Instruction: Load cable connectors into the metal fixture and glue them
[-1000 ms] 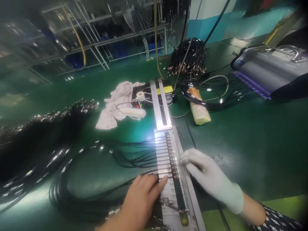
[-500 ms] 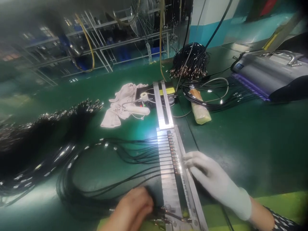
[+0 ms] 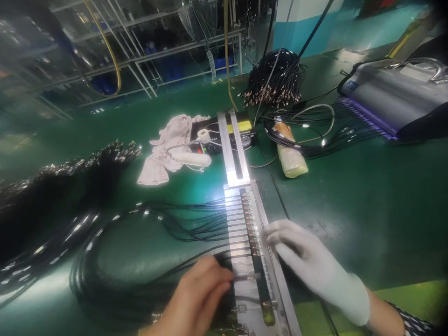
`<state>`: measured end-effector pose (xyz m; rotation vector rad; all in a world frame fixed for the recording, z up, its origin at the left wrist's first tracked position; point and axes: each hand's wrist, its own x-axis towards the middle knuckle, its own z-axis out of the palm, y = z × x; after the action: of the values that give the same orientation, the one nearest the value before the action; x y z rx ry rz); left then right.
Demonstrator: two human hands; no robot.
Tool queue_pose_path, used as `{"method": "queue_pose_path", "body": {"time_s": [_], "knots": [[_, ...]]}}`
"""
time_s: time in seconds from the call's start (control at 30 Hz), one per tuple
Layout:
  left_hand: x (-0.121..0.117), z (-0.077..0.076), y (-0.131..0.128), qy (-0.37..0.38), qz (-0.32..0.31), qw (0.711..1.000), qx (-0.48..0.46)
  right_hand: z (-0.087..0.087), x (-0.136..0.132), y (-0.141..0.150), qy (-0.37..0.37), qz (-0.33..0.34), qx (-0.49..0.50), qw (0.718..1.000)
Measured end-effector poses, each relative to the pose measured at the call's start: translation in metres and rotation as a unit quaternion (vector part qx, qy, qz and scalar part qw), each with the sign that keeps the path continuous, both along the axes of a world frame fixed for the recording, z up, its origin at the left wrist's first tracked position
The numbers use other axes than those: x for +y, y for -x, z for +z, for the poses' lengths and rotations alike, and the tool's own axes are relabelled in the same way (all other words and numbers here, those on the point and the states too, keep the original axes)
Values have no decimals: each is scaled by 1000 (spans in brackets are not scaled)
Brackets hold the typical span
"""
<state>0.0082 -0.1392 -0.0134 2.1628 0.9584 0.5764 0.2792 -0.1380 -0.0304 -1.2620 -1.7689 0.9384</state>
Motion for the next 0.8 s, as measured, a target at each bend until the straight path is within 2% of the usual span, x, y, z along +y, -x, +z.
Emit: {"method": "queue_pose_path", "body": {"time_s": [0.2, 0.33, 0.63, 0.8], "knots": [[9, -2, -18, -142, -29, 988, 46, -3, -1, -1, -10, -6, 7, 1000], [11, -11, -18, -150, -32, 985, 75, -4, -1, -1, -7, -8, 8, 1000], [12, -34, -15, -167, -57, 984, 6, -6, 4, -1, 16, 5, 24, 1000], [0, -44, -5, -188, 20, 981, 39, -3, 5, -1, 15, 0, 31, 999]]}}
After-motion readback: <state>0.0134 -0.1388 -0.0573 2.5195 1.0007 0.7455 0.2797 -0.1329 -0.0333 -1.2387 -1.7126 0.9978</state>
